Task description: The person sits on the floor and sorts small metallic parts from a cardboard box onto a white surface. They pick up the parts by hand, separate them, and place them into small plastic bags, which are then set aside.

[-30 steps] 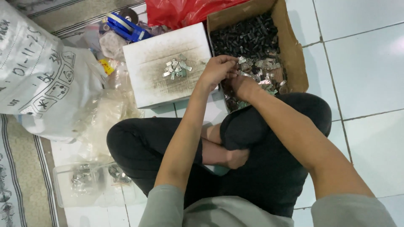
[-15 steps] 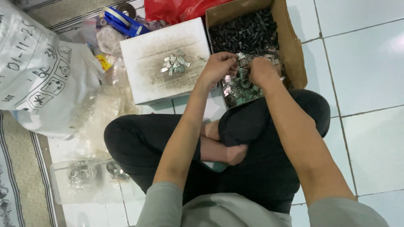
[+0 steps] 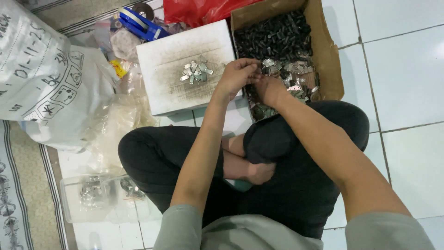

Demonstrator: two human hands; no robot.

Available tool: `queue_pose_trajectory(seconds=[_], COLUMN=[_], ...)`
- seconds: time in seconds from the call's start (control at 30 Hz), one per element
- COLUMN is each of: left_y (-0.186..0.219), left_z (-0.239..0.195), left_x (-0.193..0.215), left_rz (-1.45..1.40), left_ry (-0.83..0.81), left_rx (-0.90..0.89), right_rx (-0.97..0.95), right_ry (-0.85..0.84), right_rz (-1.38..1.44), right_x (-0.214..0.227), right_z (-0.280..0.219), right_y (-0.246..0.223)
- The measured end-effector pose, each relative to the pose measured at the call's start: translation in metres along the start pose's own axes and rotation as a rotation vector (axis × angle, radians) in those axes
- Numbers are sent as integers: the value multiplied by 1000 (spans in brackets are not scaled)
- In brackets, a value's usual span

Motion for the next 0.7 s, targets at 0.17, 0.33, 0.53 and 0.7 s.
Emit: queue_pose_trajectory(seconds=[0.17,0.33,0.53,0.7], left_y=[0,4,10,3], left_z=[-9,-13,-20,-33], left_x=[1,5,12,-6], left_rz=[-37,-46,-73,-399], left_ry=[8,28,103,-26], left_rx=[1,-17,-67,59], right_rx=[-215,-425,-443,-418], right_ry=[-128,-175,-45,6], right_rz=[193,381,1136,1544], right_x=[66,37,119,141], right_z=[-32,-11,-59,-54], right_y=[-25,45,44,14])
Point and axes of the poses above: each hand's wrist, its own z-axis towards the middle knuckle, its own x-axis out of the back of the hand, y = z × x, the point moved 10 cm from there along z, towards the middle knuckle, and after that the axes turned 5 degrees about -x, right-handed, at the moved point
